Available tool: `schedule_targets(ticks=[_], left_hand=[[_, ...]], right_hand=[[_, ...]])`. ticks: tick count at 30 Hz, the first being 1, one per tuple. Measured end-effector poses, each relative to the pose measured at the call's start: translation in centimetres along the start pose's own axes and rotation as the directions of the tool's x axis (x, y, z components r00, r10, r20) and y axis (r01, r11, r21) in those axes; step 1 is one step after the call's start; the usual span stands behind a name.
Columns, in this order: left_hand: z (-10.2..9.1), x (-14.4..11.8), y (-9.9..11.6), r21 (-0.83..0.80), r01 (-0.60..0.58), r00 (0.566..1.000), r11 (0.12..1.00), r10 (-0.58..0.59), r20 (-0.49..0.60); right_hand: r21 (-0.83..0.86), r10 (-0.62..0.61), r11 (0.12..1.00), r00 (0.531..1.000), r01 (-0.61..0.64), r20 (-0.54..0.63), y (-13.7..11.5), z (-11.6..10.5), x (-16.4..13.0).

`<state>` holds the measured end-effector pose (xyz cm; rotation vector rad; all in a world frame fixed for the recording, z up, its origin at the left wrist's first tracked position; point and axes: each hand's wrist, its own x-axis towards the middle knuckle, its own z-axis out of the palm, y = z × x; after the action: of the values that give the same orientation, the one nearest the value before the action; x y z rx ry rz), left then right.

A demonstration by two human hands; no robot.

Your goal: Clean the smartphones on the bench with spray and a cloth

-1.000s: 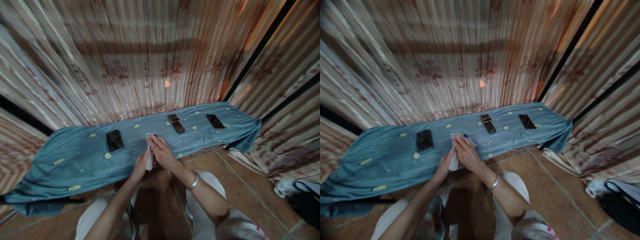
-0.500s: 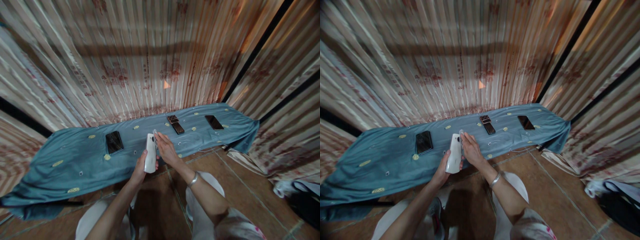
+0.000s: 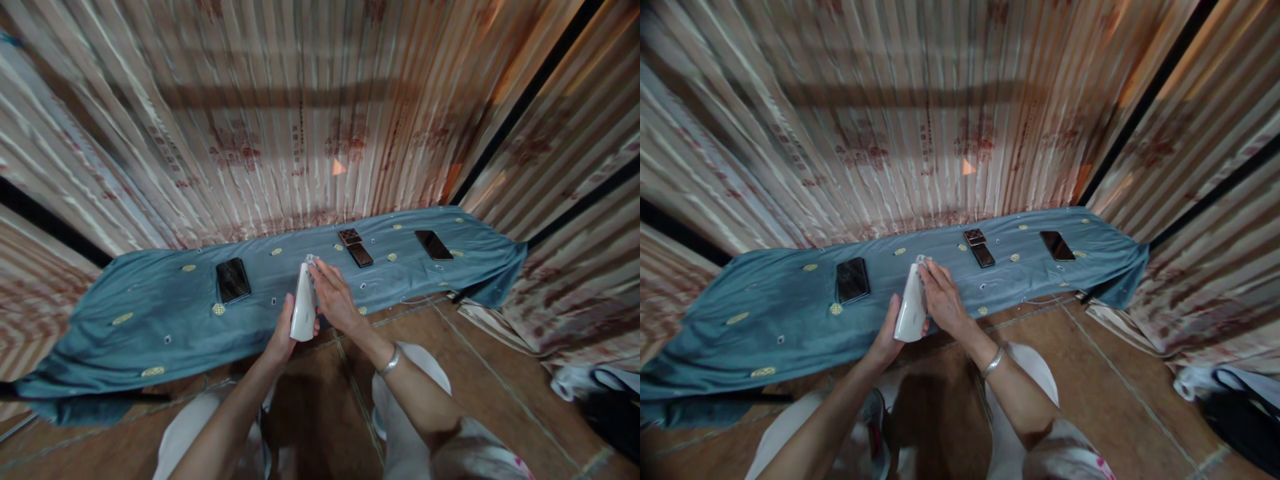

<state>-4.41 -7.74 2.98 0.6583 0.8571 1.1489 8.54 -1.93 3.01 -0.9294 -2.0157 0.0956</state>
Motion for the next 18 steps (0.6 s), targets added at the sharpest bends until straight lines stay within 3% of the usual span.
schedule_targets(ticks=[6, 9, 14, 18], left_hand=[[-1.4, 0.8, -0.6, 0.092, 0.042, 0.998, 0.995, -0.038, -0.049], [-1.7, 1.3, -0.6, 0.019, 0.008, 0.991, 1.0, -0.005, -0.132], [-1.7, 1.5, 0.1, -0.12, -0.156, 0.941, 0.98, 0.11, -0.319], [-2.1, 1.4, 0.4, -0.191, -0.093, 0.936, 0.977, 0.02, -0.352]], right_hand=[[-0.044, -0.111, 0.993, 0.993, 0.113, 0.049, -1.1, -0.5, -0.3], [-0.032, -0.204, 0.978, 0.976, 0.207, 0.078, -1.9, -0.3, -1.0], [0.034, -0.289, 0.957, 0.95, 0.287, 0.119, -4.0, 0.2, -2.5], [0.054, -0.326, 0.945, 0.934, 0.322, 0.146, -5.3, 0.4, -3.5]])
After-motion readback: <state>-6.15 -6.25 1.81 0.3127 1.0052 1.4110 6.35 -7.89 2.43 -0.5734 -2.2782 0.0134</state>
